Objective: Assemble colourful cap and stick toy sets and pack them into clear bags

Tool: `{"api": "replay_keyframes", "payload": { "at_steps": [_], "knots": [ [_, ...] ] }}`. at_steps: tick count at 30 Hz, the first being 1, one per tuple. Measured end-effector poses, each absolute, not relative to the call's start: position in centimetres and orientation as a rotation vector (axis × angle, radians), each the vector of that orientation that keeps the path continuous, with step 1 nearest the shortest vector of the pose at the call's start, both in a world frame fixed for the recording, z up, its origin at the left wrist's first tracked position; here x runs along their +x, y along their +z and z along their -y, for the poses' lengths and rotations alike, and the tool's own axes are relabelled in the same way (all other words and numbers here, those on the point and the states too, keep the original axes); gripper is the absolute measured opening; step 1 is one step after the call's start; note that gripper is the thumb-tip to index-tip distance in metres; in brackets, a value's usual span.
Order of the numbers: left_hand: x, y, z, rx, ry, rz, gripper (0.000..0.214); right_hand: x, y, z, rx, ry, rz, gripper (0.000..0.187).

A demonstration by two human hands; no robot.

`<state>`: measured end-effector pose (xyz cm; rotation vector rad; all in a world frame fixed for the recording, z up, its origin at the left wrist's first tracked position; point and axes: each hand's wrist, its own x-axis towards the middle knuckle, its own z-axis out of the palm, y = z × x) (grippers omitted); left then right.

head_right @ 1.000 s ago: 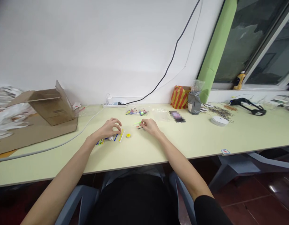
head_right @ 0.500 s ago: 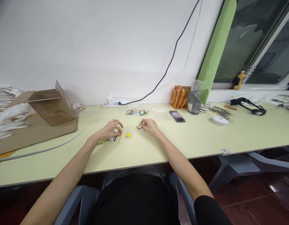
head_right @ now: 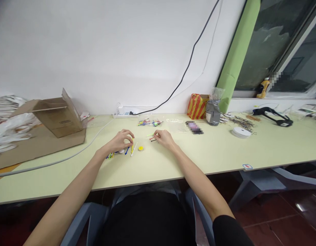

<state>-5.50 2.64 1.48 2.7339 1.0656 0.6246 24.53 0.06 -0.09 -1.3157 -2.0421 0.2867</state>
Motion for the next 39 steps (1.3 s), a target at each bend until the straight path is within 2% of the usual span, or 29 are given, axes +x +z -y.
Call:
{"api": "replay_keyframes", "payload": {
  "at_steps": [17, 26, 36, 39],
  "knots": [
    [-3.8, 2.4, -1.7, 2.616, 0.984, -0.992, 0.015, 21.4, -1.4, 0.9, -1.124, 0.364, 2.109, 0.017],
    [-2.2, 2.4, -0.5, 2.357, 0.984, -0.843, 0.022, 20.0, -2.0, 1.2, -0.974, 0.389, 2.019, 0.045],
    [-2.4, 2.1, -0.7, 2.280, 0.979, -0.863, 0.026, 19.5, -1.8, 1.7, -1.006, 0.386, 2.049, 0.035],
    [-2.3, 2.2, -0.5, 2.252, 0.945, -0.819, 0.024, 19.3, -1.8, 1.8, -0.997, 0.359, 2.056, 0.023]
  ]
}}
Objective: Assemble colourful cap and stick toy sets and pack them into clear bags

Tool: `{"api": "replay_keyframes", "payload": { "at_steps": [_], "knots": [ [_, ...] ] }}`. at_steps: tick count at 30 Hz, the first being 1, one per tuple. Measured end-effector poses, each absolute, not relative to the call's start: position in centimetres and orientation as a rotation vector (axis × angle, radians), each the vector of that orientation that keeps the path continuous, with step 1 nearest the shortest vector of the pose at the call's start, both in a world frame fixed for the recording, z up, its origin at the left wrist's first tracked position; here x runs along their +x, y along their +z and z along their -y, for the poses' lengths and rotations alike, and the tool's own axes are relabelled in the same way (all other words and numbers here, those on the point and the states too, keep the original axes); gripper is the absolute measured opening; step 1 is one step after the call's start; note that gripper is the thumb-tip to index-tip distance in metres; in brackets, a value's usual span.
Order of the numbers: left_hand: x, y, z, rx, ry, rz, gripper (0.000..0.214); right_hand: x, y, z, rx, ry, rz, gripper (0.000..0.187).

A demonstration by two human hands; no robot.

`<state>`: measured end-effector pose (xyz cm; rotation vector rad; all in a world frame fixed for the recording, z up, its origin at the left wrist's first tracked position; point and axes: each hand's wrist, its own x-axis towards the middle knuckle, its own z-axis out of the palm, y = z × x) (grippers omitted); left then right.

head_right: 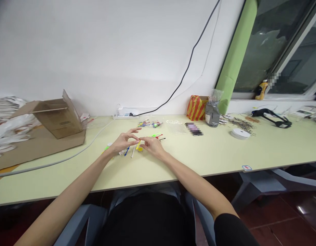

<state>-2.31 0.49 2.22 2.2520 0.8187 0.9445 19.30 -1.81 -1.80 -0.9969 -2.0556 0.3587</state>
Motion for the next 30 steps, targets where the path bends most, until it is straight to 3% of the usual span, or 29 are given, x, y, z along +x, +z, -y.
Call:
{"api": "replay_keyframes", "payload": {
  "at_steps": [2, 9, 22, 30],
  "knots": [
    [-2.2, 2.3, -0.3, 2.221, 0.922, -0.793, 0.025, 19.3, -1.9, 1.7, -0.975, 0.341, 2.063, 0.012],
    [-2.3, 2.7, -0.5, 2.134, 1.072, -0.871, 0.048, 20.3, -1.7, 1.1, -0.946, 0.336, 2.086, 0.018],
    [-2.9, 1.7, -1.6, 2.268, 0.955, -0.969, 0.032, 20.6, -0.7, 1.3, -0.894, 1.068, 1.876, 0.043],
    [-2.9, 1.7, -1.4, 2.428, 0.996, -1.026, 0.026, 20.9, -0.3, 1.5, -0.916, 1.302, 1.749, 0.045]
  ]
}}
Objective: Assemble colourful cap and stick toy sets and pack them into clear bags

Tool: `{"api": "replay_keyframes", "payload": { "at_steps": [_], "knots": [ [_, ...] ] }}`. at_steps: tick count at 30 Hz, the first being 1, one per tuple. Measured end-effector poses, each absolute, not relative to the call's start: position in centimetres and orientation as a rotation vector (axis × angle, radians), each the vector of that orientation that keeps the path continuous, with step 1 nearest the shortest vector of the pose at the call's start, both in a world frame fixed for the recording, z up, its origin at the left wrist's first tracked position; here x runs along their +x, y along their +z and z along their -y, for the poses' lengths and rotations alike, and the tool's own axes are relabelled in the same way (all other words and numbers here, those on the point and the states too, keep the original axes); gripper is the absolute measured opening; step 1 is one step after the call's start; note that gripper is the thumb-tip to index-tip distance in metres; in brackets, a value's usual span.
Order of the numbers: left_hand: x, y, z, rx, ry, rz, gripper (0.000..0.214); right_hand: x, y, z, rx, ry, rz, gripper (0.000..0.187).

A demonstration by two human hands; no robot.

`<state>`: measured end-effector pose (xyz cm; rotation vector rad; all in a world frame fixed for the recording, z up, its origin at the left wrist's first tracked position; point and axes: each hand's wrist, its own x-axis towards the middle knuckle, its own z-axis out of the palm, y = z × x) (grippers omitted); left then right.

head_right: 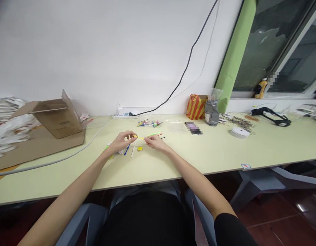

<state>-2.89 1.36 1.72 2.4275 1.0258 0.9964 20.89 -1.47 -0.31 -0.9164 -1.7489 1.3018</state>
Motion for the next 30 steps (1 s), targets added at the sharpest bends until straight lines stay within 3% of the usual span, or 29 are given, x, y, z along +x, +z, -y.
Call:
{"api": "replay_keyframes", "payload": {
  "at_steps": [10, 19, 30],
  "knots": [
    [-2.50, 1.53, -1.01, 2.721, 0.839, -0.906, 0.028, 20.72, -0.34, 1.61, -0.980, 1.429, 1.700, 0.049],
    [-2.91, 1.55, -1.29, 2.777, 0.782, -0.935, 0.029, 21.04, -0.70, 1.23, -1.066, 1.317, 1.679, 0.045],
    [-2.84, 1.37, -1.15, 2.705, 0.661, -0.968, 0.040, 21.09, -0.87, 1.54, -1.088, 1.439, 1.755, 0.043]
  ]
}}
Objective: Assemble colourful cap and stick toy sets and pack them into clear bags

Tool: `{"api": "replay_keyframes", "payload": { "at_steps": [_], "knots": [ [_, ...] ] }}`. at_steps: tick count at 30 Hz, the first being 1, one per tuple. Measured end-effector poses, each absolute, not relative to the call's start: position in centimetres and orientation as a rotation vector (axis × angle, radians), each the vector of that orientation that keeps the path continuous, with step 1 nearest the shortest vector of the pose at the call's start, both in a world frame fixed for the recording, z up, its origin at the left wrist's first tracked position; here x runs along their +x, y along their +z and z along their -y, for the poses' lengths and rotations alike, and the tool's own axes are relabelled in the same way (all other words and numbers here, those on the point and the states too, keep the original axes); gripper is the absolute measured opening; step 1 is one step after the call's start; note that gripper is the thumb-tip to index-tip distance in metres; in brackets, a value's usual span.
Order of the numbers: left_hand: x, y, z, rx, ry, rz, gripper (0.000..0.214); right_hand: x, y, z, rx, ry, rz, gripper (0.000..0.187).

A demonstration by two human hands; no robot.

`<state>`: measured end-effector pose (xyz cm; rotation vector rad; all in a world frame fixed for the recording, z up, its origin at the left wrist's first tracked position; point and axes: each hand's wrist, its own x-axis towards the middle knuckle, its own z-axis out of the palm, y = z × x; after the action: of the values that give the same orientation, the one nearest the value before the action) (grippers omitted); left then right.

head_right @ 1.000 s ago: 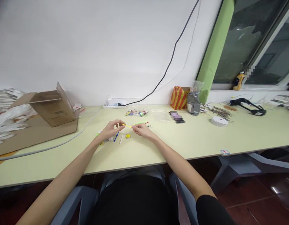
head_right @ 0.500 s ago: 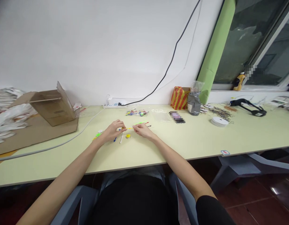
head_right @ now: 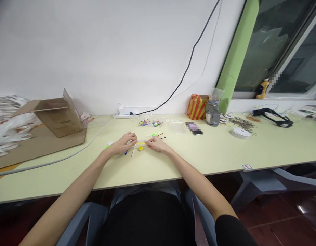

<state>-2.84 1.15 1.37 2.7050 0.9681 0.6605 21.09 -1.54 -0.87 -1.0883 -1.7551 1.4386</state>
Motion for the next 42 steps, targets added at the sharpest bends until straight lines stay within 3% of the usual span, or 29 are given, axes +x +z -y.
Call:
{"api": "replay_keyframes", "payload": {
  "at_steps": [29, 42],
  "knots": [
    [-4.1, 0.2, -1.9, 2.701, 0.513, -1.047, 0.039, 21.2, -1.0, 1.1, -1.243, 1.345, 1.862, 0.048],
    [-3.9, 0.0, -2.3, 2.758, 0.508, -1.005, 0.034, 20.7, -1.5, 0.2, -1.311, 0.896, 2.139, 0.039]
  ]
}}
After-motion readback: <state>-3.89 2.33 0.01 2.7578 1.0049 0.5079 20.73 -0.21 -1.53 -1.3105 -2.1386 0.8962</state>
